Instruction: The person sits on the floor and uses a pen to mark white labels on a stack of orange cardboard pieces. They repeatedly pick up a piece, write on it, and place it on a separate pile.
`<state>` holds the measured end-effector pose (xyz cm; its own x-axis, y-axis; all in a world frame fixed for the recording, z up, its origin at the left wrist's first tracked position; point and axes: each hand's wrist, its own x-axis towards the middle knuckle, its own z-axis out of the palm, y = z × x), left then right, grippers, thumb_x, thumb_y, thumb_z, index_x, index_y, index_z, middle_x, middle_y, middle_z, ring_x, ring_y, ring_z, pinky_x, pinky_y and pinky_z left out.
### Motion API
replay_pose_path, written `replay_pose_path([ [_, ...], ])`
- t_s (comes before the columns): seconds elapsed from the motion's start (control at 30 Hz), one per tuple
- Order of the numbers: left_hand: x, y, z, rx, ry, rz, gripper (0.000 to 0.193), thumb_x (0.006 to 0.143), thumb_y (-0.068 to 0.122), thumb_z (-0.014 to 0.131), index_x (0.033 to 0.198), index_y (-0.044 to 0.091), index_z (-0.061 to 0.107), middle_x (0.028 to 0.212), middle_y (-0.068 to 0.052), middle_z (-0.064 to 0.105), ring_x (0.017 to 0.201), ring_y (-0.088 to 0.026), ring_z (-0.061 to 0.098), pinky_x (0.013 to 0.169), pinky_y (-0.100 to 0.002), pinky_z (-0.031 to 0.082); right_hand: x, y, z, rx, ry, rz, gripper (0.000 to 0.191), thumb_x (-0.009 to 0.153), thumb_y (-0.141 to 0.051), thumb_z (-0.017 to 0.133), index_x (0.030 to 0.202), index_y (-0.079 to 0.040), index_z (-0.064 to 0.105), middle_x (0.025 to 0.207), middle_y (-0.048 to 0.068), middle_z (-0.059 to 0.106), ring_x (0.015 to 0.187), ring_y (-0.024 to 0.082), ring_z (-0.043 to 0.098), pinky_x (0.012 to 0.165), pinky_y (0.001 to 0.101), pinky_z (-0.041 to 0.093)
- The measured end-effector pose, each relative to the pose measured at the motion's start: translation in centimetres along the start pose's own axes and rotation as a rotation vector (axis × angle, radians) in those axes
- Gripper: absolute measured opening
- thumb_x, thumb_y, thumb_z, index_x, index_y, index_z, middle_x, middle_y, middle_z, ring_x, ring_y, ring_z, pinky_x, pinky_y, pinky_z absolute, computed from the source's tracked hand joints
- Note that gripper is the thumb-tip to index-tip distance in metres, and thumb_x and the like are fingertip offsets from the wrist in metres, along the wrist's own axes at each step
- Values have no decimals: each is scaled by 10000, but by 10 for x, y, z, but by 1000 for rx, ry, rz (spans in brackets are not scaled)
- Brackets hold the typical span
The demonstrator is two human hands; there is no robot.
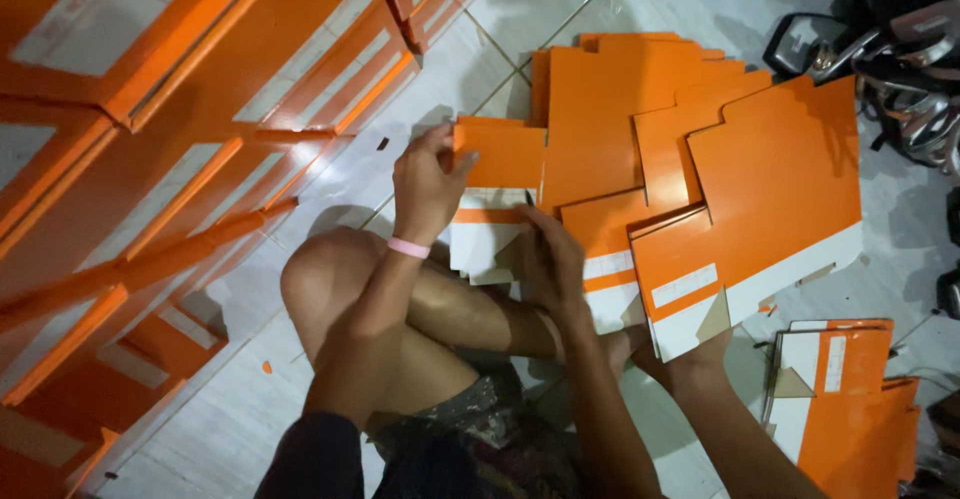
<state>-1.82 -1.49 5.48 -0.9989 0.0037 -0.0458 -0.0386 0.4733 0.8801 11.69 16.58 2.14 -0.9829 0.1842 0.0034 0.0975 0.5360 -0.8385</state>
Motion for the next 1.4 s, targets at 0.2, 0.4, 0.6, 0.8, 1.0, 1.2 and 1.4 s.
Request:
replay_pose_path([
  [0.2,-5,15,-4,38,-46,-135,480,878,283,781,1249,3,664,903,-162,748,694,-276,715,677,-372,563,-3,-1,19,-237,14,-257,348,909,6,654,1239,-81,722,1300,171,699,1255,331,660,1030,403,543],
  [0.4,-5,-2,-1,-14,72,-76,348,893,308,810,1072,19,734,903,-113,779,785,-175,746,717,-331,582,-7,2,24,-242,85,-349,309,923,-1,670,1222,-65,717,1292,144,713,1264,322,666,1036,404,544],
  [0.6,-9,-24,20,-461,-473,-348,262,945,222,787,1098,16,734,962,-15,681,872,-119,593,744,-313,503,-6,-8,14,-118,165,-350,289,946,8,669,1230,-38,695,1260,191,704,1243,338,664,1060,404,532],
  [0.8,-26,-40,61,-1155,-599,-478,319,1004,154,662,1299,47,601,1153,-10,648,1041,-116,618,891,-313,541,41,-45,-23,-74,166,-283,462,875,9,623,1337,-17,611,1137,201,629,1042,324,605,913,423,511],
  [1.0,-33,-38,20,-1279,-415,-554,307,1145,155,618,1400,-10,569,1195,-71,620,1105,-199,587,964,-403,507,124,-62,-14,-284,49,-551,251,956,-36,684,1200,-72,641,1050,135,646,988,343,621,854,429,517],
  [1.2,-60,-25,10,-1627,-396,-754,578,978,518,397,1439,179,483,1304,-40,672,1154,-238,668,994,-445,538,114,-60,1,-118,-8,-340,48,957,-44,686,999,-65,678,868,154,609,791,326,629,685,404,503],
  [1.4,-57,-36,33,140,-370,402,359,1078,376,547,1420,268,519,1384,-81,690,1297,-300,673,1049,-419,575,115,-63,4,-38,107,-461,143,992,-67,674,853,-36,684,790,148,624,653,314,650,561,380,495],
])
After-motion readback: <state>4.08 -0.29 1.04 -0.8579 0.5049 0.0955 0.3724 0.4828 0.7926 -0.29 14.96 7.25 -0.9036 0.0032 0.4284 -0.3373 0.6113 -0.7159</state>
